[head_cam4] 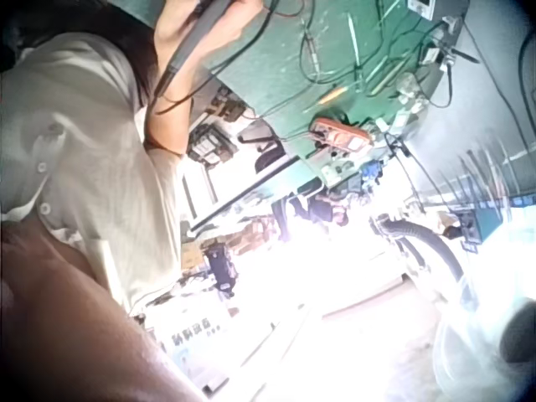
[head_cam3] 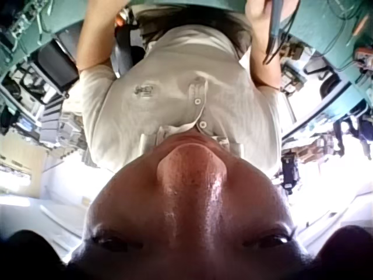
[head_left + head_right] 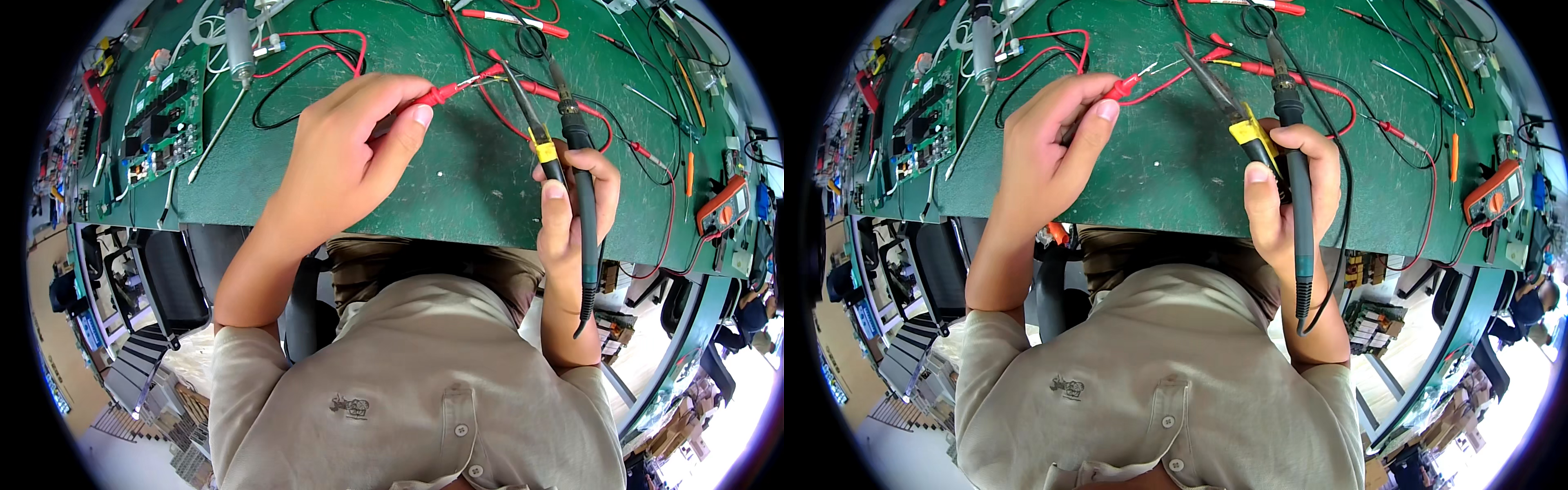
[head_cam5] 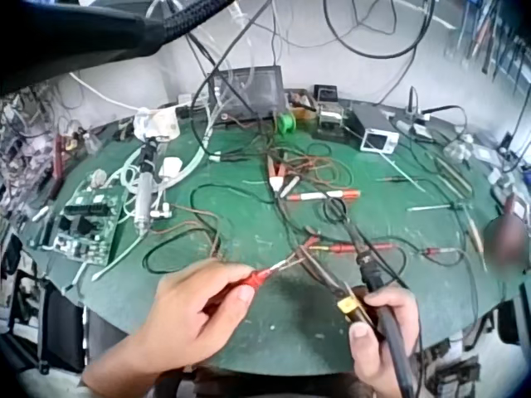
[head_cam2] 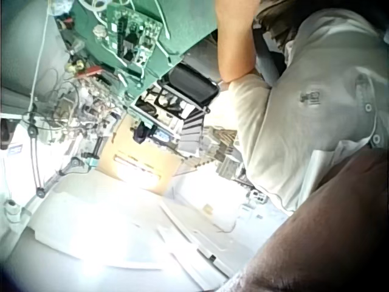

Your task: The person uses a soldering iron and pliers to join wires and components on a workbench.

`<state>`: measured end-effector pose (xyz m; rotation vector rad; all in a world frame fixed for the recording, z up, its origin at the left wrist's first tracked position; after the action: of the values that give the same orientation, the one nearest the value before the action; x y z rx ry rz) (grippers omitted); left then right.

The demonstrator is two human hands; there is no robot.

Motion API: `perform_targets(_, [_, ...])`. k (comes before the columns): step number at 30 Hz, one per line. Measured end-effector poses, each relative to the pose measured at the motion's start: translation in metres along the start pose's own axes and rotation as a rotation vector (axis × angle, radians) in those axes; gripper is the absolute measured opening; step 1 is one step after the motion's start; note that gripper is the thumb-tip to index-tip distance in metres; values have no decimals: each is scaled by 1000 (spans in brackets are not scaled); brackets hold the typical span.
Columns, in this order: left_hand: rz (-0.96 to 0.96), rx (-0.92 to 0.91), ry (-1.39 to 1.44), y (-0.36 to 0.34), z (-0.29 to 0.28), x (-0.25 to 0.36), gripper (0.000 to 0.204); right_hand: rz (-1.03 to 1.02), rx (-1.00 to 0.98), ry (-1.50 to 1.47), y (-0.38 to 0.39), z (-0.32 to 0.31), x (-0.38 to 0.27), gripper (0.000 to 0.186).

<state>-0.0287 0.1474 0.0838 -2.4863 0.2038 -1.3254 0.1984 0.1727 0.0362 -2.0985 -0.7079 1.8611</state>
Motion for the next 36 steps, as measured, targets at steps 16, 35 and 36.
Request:
perform_targets(16, [65, 66, 20, 7, 7, -16, 17, 79, -30, -20, 2, 4, 6, 37])
perform_targets(35, [-86, 47, 225, 10, 16, -25, 10, 42, -56, 13, 3, 5, 6, 37])
perform_targets(36, [-81, 60, 219, 10, 14, -26, 10, 42, -55, 13, 3, 5, 6, 37])
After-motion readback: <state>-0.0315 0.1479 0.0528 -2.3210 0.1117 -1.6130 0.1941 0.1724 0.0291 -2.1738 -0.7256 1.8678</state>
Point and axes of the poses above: each hand's wrist, its own y-axis away from the middle knuckle, its own z-axis out of the palm, x = y × z, the point moved 9 cm from there along -y, towards the middle knuckle, and after that the axes turned 3 degrees about -z, right-handed, at the moved point
